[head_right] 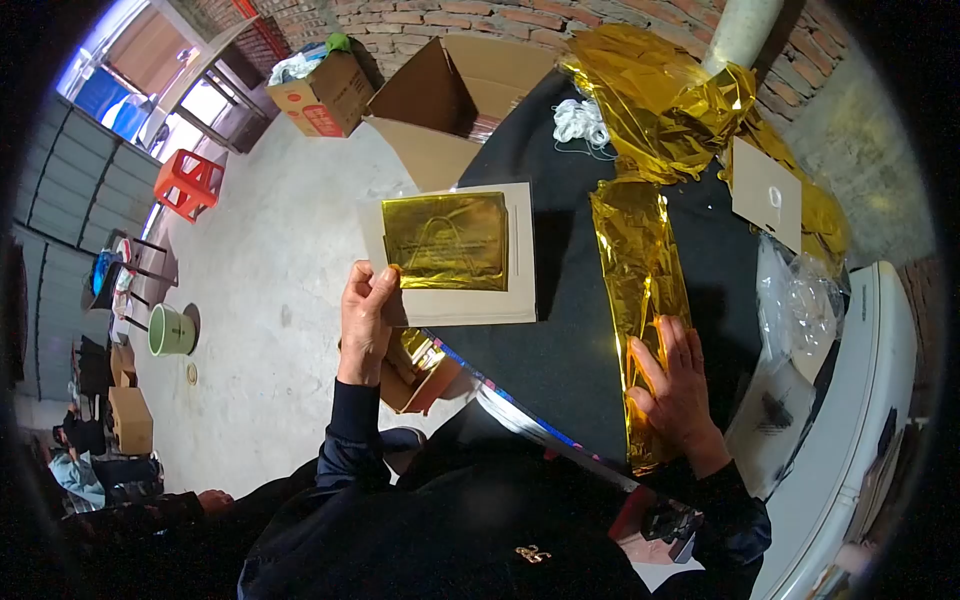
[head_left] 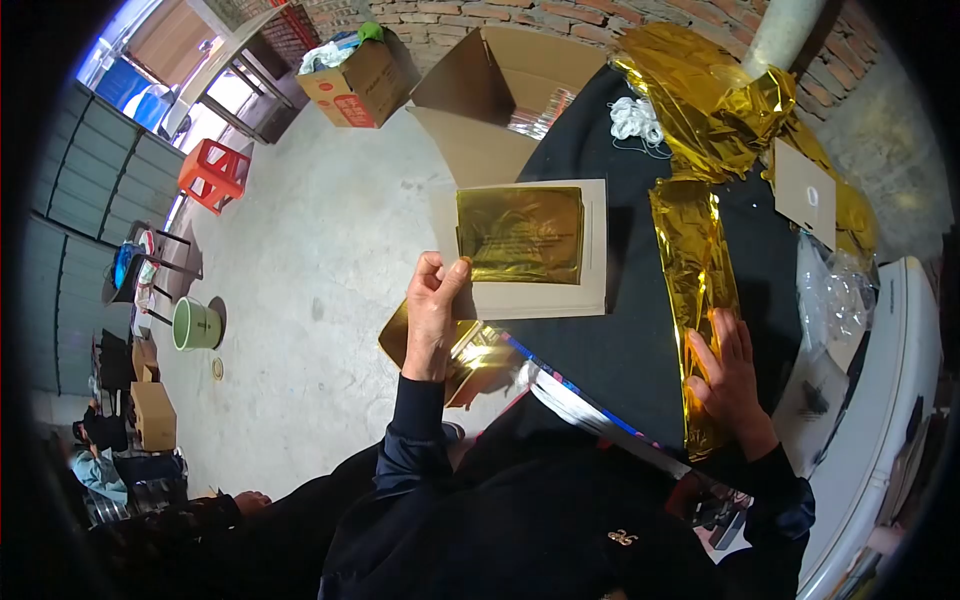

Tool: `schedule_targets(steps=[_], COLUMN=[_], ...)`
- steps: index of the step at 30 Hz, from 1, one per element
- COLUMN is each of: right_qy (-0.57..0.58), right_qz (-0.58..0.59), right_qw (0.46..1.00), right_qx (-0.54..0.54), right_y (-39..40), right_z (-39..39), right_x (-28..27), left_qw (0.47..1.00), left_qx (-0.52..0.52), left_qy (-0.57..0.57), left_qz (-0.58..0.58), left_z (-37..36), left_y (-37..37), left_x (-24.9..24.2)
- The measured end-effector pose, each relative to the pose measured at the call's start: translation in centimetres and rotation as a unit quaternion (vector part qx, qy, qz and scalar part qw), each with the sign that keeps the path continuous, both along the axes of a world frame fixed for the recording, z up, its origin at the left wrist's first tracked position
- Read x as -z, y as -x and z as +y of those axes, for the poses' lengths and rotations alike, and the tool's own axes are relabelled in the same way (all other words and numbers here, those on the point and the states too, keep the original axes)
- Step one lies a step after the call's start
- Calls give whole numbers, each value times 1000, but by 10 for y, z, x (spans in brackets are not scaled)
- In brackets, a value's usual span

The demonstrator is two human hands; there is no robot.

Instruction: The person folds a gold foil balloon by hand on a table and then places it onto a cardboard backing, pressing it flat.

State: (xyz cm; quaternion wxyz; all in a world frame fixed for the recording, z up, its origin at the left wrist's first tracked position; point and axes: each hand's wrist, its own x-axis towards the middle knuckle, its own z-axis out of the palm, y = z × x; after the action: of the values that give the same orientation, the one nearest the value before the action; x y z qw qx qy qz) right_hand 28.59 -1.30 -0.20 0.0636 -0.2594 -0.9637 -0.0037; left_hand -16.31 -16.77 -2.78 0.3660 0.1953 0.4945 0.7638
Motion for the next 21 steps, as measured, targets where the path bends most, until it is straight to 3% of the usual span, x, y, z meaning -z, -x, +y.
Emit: schedule_targets(steps=[21], right_qy=[5], right_qz=[-4], right_qw=[1000], right_qx=[4], right_y=[-1], right_z=[-1], right_x=[0], left_qw=[999], left_qx=[-3], left_qy=[36], left_qz=[30], left_z=[-1], left_y=[3], left_x=[-7])
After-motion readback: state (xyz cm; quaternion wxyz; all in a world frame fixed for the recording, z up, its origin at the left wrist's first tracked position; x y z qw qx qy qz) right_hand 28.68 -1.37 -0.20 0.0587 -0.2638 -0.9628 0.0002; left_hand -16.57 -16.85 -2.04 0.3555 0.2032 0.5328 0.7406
